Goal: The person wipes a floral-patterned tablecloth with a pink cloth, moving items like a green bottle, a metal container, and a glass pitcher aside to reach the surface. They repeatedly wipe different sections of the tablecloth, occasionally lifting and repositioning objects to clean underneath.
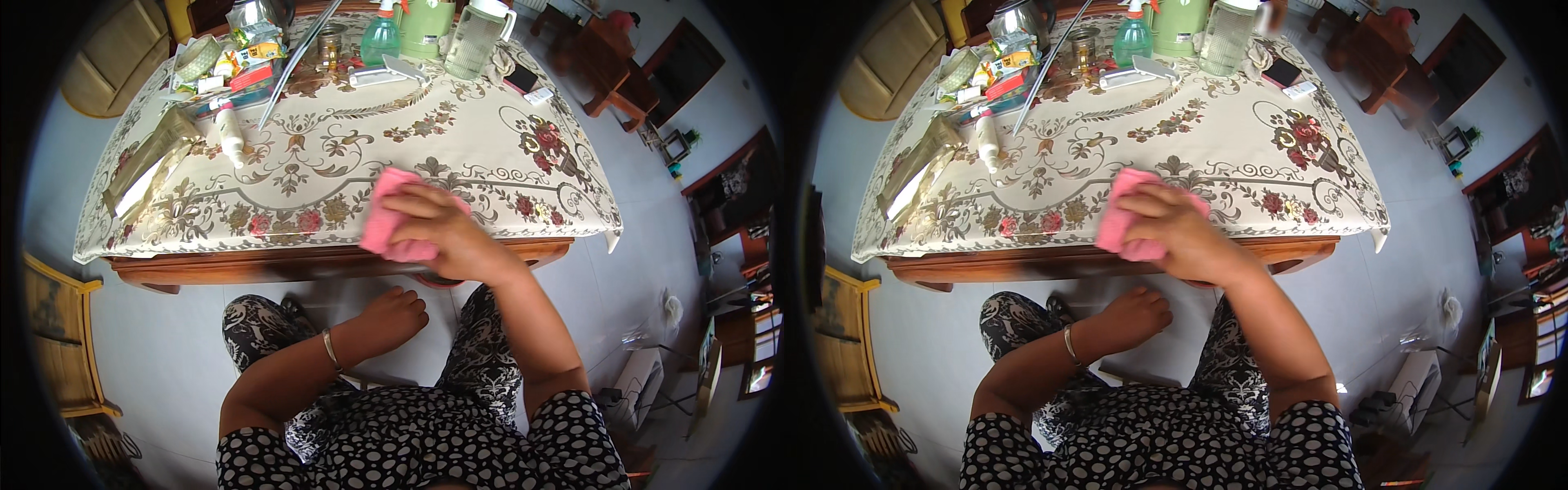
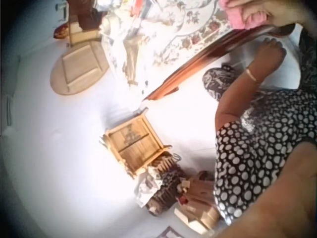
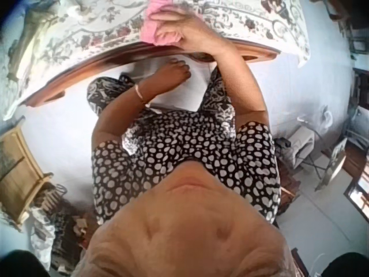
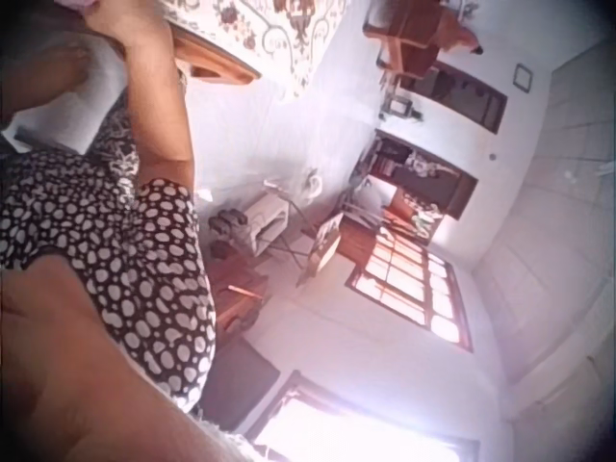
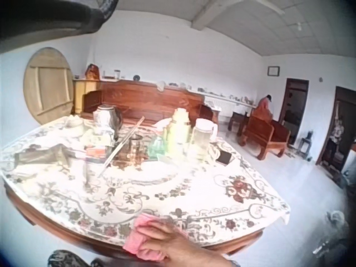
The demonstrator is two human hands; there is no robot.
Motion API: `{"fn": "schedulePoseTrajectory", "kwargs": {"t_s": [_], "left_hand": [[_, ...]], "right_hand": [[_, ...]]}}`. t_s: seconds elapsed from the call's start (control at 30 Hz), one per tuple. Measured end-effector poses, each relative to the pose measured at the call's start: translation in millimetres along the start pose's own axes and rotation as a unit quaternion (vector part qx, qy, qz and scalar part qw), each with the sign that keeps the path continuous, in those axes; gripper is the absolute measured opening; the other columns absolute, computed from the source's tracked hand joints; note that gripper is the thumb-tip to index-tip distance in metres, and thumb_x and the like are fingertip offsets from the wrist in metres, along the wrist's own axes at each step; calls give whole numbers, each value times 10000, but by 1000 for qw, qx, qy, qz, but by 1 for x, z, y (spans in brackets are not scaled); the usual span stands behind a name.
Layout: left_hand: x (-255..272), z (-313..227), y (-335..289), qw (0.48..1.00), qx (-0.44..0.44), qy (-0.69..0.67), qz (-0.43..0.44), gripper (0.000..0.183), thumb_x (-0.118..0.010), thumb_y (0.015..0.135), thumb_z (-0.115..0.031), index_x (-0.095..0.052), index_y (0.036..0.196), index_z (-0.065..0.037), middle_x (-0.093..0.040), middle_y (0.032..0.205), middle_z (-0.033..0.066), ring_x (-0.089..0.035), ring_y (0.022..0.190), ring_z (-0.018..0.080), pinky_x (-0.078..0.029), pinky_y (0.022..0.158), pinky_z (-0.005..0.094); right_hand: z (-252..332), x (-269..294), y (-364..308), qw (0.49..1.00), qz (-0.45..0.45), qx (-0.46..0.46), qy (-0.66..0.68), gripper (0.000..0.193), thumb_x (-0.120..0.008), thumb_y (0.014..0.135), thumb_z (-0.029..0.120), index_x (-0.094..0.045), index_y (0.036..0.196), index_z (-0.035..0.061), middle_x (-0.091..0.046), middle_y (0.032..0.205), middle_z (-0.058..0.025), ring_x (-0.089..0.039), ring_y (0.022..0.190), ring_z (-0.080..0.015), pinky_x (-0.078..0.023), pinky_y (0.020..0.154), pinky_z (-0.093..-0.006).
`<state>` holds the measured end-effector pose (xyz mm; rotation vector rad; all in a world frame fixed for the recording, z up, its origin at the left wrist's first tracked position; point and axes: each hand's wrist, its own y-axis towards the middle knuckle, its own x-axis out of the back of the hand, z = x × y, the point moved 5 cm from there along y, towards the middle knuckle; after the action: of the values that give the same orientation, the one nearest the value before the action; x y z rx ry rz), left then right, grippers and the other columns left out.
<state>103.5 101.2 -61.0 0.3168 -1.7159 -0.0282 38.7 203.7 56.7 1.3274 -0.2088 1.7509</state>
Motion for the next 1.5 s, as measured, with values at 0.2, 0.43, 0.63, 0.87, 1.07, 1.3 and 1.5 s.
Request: {"fn": "schedulePoseTrajectory", "kwargs": {"t_s": [0.2,0.43,0.63,0.87,1.07,1.3,1.5], "left_hand": [[-19,22,0,986,63,-152,-3,199,-578,824,-172,-615,987,-64,-598,1071,103,-547,1050,253,-409,930,385],[-19,34,7,989,59,-99,-98,225,-607,839,-214,-610,1009,-66,-606,1034,99,-562,1004,262,-433,899,381],[-29,25,3,997,12,58,52,74,-625,738,-195,-616,750,-123,-597,817,30,-577,866,210,-456,791,356],[-28,26,3,998,36,-12,59,42,-581,754,-111,-619,754,-128,-600,819,33,-581,863,208,-434,806,358],[-19,17,12,998,8,29,58,37,-587,749,-119,-621,755,-133,-593,807,24,-578,852,203,-429,804,343],[-8,3,3,996,8,9,86,64,-631,737,-177,-623,781,-130,-587,825,18,-564,874,193,-428,794,337],[-7,-5,0,998,-20,-26,49,136,-653,722,-181,-614,839,-125,-571,868,13,-555,884,185,-425,791,327]], "right_hand": [[35,-74,94,998,-41,39,-31,437,-737,739,337,-604,1133,204,-464,1357,-14,-362,1304,-287,-271,1083,-453],[-10,-86,132,992,-95,54,-68,471,-647,787,497,-628,1164,216,-547,1283,-2,-408,1264,-238,-271,1080,-436],[-113,-10,72,955,-172,-57,-236,344,-649,828,441,-669,1072,199,-613,1195,3,-519,1177,-212,-364,1055,-355],[-217,105,-100,873,-215,-315,-303,468,-628,812,549,-666,1074,164,-598,1223,-36,-526,1166,-266,-394,1021,-364],[-263,188,-276,788,-170,-469,-362,645,-566,824,597,-542,1278,140,-532,1322,-90,-445,1260,-297,-340,1064,-359],[-238,172,-275,737,-156,-504,-422,668,-579,807,602,-502,1305,164,-539,1311,-89,-453,1251,-309,-330,1071,-404],[-144,94,-131,896,-209,-265,-290,453,-697,819,333,-577,1216,151,-618,1183,-80,-560,1121,-311,-444,977,-399]]}}
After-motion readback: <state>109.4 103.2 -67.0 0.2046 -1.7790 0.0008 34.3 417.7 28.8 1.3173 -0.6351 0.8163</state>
